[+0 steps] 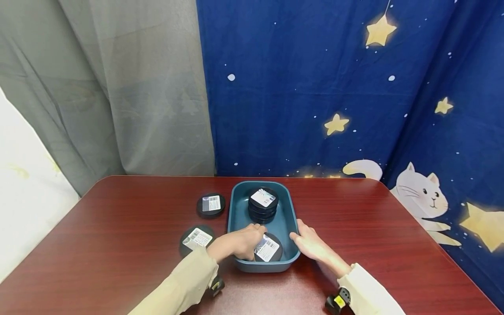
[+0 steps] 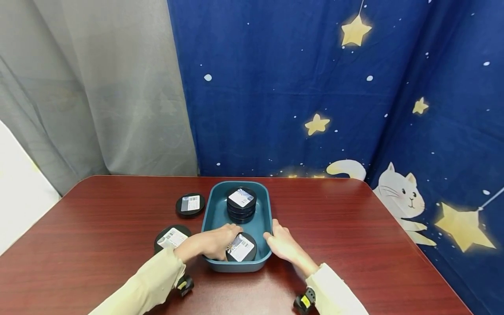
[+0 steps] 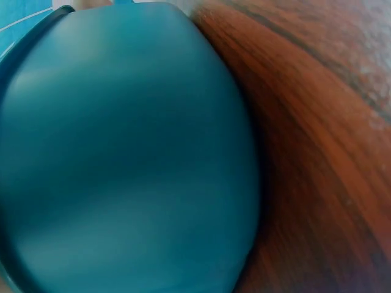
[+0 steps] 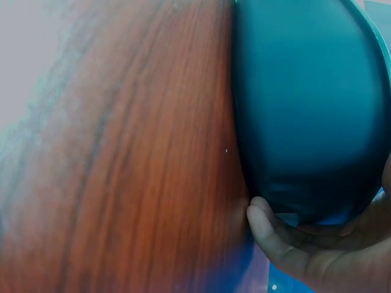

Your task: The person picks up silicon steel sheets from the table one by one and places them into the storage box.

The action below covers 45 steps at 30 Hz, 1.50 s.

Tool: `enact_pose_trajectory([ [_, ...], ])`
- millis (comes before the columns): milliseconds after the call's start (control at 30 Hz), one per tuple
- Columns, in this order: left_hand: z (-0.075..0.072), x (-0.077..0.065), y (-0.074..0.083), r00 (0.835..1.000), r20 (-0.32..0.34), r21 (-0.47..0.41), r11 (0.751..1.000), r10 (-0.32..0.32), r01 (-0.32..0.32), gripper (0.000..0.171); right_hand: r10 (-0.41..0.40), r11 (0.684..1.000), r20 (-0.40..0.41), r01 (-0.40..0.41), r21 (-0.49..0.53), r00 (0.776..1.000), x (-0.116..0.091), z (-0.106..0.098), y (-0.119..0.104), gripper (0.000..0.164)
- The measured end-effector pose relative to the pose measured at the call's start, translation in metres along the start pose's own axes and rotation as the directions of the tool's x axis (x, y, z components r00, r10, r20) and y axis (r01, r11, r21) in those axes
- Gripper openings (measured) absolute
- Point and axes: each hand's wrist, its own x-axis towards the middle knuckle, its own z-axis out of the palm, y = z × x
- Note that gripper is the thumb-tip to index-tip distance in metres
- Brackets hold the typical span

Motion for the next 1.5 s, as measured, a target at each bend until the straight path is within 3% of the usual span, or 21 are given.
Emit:
enact_pose_trajectory([
  [200,-0.006,-0.002,0.004,0.995,0.081,-0.042,0.998,-0.05,0.054,0.073,-0.01,1.0,-0.006,0.01,-0.001,1.0,0.0,0.0,0.0,0.035],
  [367,-0.012,-0.007,0.003,0.995,0.083,-0.131,0.989,-0.062,0.073,0.079,-0.01,1.0,-0.003,0.01,0.001,1.0,0.0,0.001,0.0,0.035],
  [533,-0.017,-0.012,-0.006,1.0,0.011,-0.217,0.976,-0.023,0.025,0.075,-0.008,1.0,-0.002,0.008,0.006,1.0,0.0,0.0,0.0,0.035],
  [633,-0.02,-0.014,-0.012,0.995,-0.095,-0.267,0.962,0.028,-0.052,0.066,-0.003,1.0,0.002,0.003,0.01,1.0,0.0,-0.001,0.001,0.036],
  [733,-0.021,-0.016,-0.019,0.968,-0.243,-0.306,0.942,0.061,-0.136,0.052,0.001,1.0,0.007,-0.001,0.016,1.0,0.0,-0.001,0.001,0.036],
  [900,-0.021,-0.022,-0.029,0.884,-0.465,-0.345,0.909,0.05,-0.233,0.032,0.0,1.0,0.003,0.0,0.016,1.0,0.0,0.0,0.002,0.036],
  [1000,-0.022,-0.028,-0.035,0.842,-0.54,-0.37,0.897,0.006,-0.244,0.027,-0.002,1.0,0.001,0.002,0.015,1.0,0.0,0.0,0.002,0.035],
  [1100,-0.024,-0.037,-0.041,0.813,-0.581,-0.383,0.898,-0.052,-0.216,0.024,-0.006,1.0,0.001,0.006,0.013,1.0,-0.001,-0.001,0.002,0.034],
  [1200,-0.025,-0.046,-0.05,0.798,-0.595,-0.397,0.898,-0.096,-0.188,0.021,-0.005,1.0,0.003,0.005,0.015,1.0,-0.002,-0.002,0.001,0.035],
  [1500,-0.014,-0.074,-0.083,0.779,-0.59,-0.471,0.874,-0.212,-0.119,0.02,-0.012,1.0,0.008,0.012,0.001,1.0,-0.002,-0.003,0.0,0.036],
])
